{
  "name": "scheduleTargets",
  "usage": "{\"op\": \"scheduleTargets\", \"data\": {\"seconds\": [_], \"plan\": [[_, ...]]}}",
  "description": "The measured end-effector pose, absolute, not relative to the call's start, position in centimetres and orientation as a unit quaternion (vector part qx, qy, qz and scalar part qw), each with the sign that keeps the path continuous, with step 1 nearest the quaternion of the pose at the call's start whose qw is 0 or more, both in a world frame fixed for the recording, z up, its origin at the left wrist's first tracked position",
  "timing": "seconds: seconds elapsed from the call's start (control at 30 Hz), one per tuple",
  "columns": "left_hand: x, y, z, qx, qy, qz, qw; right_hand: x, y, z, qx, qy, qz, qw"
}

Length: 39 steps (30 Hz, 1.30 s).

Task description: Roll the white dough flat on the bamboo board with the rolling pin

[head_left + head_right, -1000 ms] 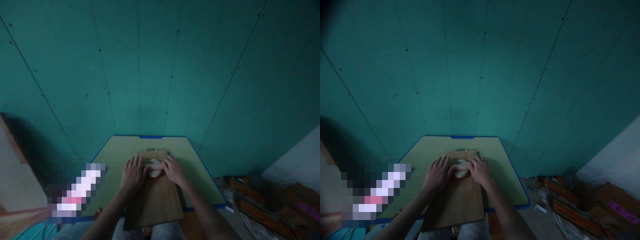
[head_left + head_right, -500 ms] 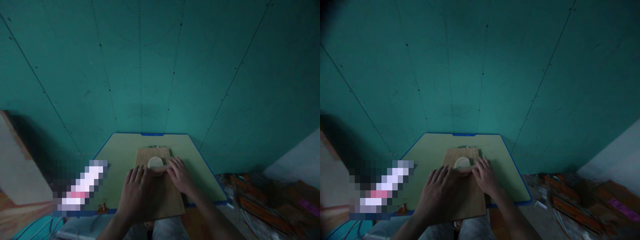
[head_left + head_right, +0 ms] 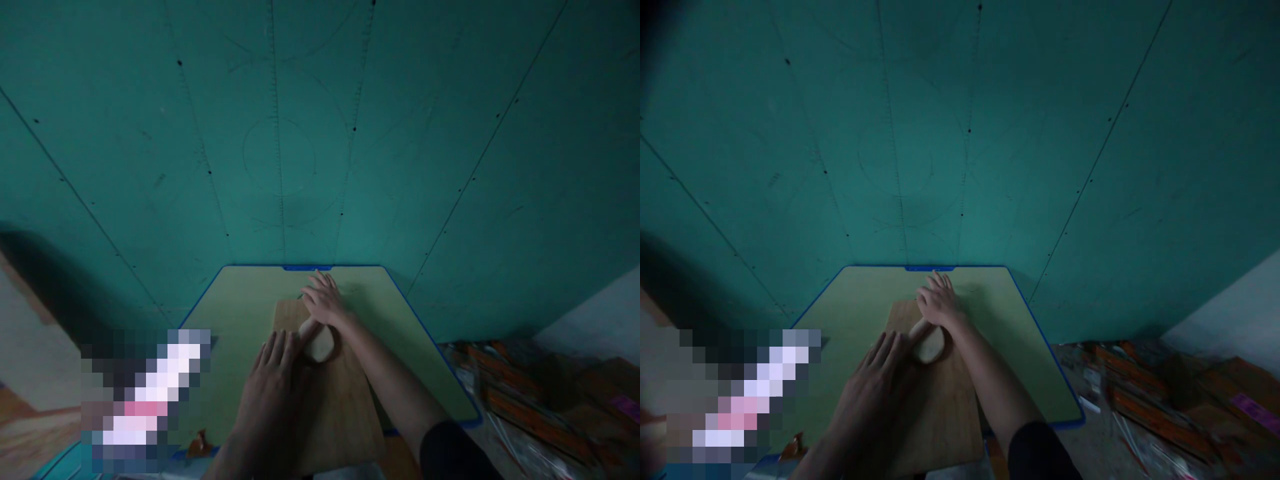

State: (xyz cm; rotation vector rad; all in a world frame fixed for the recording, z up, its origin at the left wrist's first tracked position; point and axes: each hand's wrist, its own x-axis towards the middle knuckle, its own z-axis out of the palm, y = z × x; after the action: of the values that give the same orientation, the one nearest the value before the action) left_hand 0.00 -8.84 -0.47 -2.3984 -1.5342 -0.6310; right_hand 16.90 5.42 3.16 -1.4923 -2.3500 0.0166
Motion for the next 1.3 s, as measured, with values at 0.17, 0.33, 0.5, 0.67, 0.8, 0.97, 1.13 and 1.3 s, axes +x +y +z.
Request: {"op": "scheduleTargets", "data": {"seconds": [0.17, 0.33, 0.5, 0.67, 0.8, 0.97, 1.13, 1.3], "plan": [[0.0, -7.9, 0.2, -0.803, -0.559, -0.175, 0.106, 15.4, 7.2, 3.2, -0.52, -0.843, 0.044, 0.134], [0.9, -8.0, 0.8, -0.784, -0.576, -0.184, 0.138, 17.0, 5.9, 3.3, -0.535, -0.836, 0.063, 0.102], [2.0, -10.2, -0.9, -0.822, -0.51, -0.197, 0.16, 21.0, 2.1, 2.7, -0.53, -0.834, 0.05, 0.144], [2.2, -11.3, -2.0, -0.83, -0.484, -0.233, 0.151, 24.7, -3.4, 2.1, -0.503, -0.84, 0.024, 0.201], [1.6, -10.3, -1.2, -0.822, -0.5, -0.255, 0.096, 25.8, -7.9, 2.1, -0.537, -0.818, 0.007, 0.207], [1.0, -6.5, -0.1, -0.832, -0.494, -0.243, 0.06, 24.9, -11.7, 2.1, -0.572, -0.797, 0.003, 0.192], [1.7, -2.1, 1.3, -0.878, -0.436, -0.195, 0.04, 24.1, -11.9, 1.5, -0.6, -0.776, 0.003, 0.191], [3.8, 1.6, 2.4, -0.893, -0.413, -0.177, 0.009, 24.0, -10.9, 0.9, -0.653, -0.735, 0.003, 0.184]]}}
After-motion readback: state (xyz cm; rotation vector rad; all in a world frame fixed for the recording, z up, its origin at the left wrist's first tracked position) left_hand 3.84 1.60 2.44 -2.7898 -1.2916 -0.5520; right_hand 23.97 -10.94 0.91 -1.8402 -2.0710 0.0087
